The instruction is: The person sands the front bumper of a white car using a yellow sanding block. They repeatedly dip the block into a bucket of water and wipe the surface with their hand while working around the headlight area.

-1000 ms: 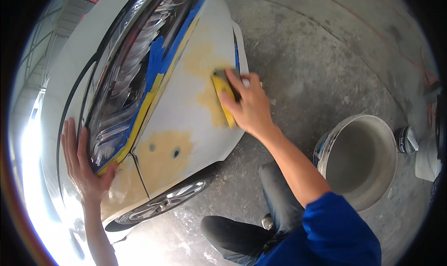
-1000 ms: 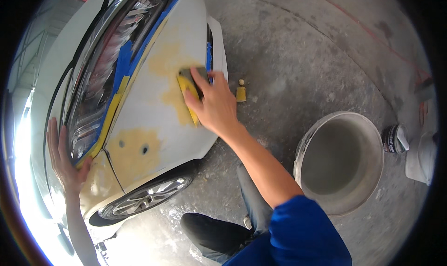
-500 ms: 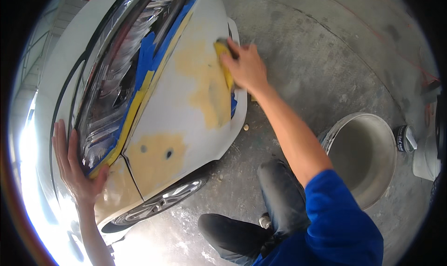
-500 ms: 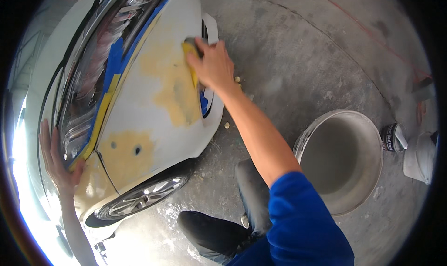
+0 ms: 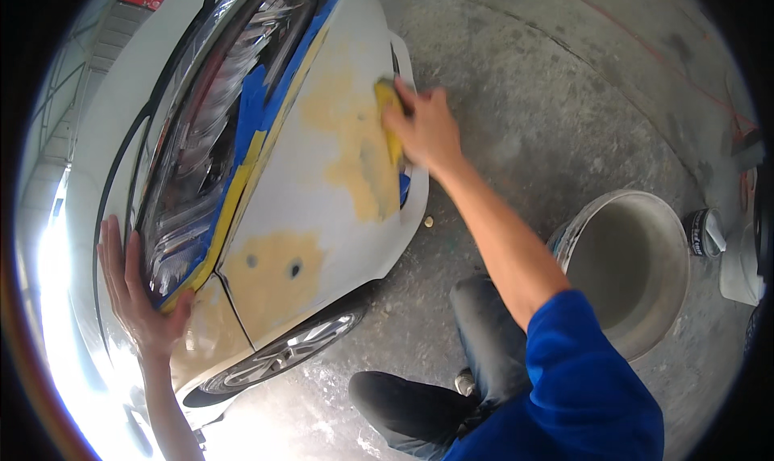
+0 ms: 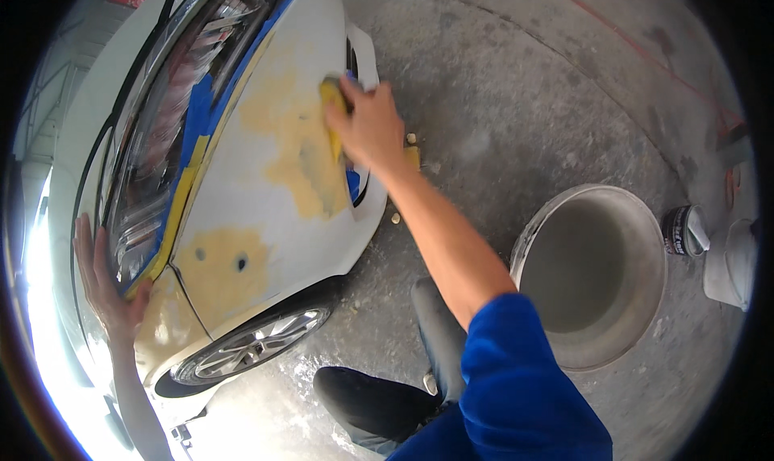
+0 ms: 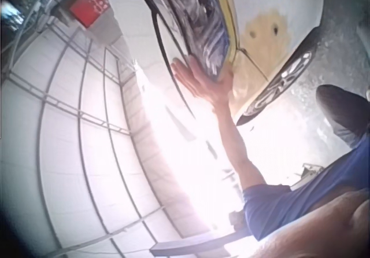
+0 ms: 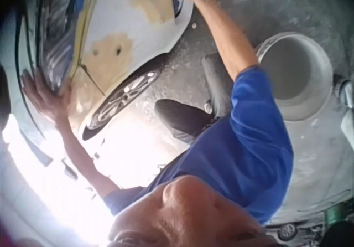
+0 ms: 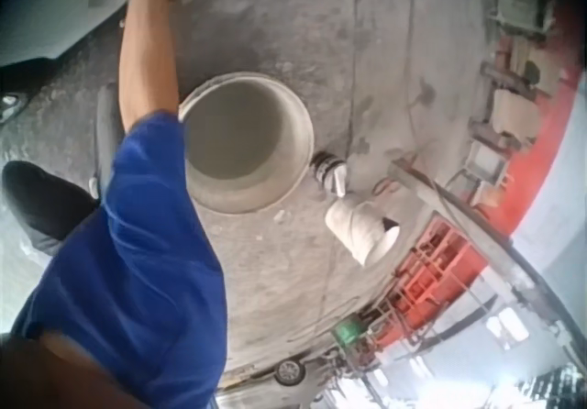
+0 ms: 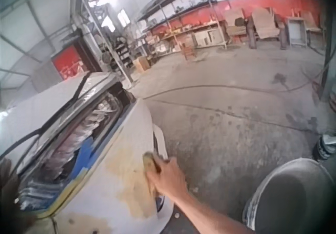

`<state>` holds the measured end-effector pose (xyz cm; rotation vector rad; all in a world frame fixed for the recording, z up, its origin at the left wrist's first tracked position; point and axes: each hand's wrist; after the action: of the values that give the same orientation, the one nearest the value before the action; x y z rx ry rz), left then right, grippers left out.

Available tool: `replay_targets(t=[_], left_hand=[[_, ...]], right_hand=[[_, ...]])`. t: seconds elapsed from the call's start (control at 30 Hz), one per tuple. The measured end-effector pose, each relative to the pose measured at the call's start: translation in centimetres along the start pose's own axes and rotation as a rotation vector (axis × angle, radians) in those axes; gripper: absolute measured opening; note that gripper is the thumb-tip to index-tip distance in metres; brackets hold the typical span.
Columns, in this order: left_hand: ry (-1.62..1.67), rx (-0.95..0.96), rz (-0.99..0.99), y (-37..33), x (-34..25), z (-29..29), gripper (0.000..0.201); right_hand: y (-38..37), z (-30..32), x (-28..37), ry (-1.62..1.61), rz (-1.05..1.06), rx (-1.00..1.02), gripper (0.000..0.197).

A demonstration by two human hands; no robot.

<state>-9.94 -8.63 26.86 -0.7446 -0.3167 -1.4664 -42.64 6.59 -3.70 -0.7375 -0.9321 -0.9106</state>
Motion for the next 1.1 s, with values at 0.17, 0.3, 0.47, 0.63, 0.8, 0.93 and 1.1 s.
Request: replay_targets(t=[0.17,0.3,0.47,0.63,0.8,0.93,1.1], left_hand=[[0.025,0.032,0.034,1.0,0.0,0.9,0.08],[0.024,-0.003,-0.008,-0.4,-0.2,0.1,0.081],[-0.011,0.033,0.052,1.3,-0.1,0.8,0.083],[0.021,-0.017,0.004,-0.4,-0.3,0.1,0.083],[0.002,0.015,0.043,1.3,0.0,0.4,0.083],[-0.007,-0.004,0.024,0.5,0.2,0.1,0.082],[-0.014,0.013,0.037,0.9,-0.1,0.4,0.081]], right_hand=[[5.4,0.7,1.1,-0.019,0.134,0.036,0.063],[-2.4,1.3,0.3,0.006,0.027,-0.035,0.061],[6.4,0.5,1.8,0.013,0.223,0.048,0.061],[-3.4,1.3,1.9,0.014,0.051,0.022,0.062],[6.1,0.1,3.5,0.008,0.265,-0.01,0.065],[1.6,1.6,4.3,-0.012,0.145,0.021,0.065],[5.8,-0.5,8.4,-0.084,0.08,-0.07,0.071]])
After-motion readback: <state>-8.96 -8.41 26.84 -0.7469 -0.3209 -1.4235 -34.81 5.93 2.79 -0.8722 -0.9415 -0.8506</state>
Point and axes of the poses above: each hand's wrist, its own y-axis away from the middle knuckle, its own z-axis out of the back of the hand, x = y × z, and after that the axes turned 5 degrees about y, right-handed
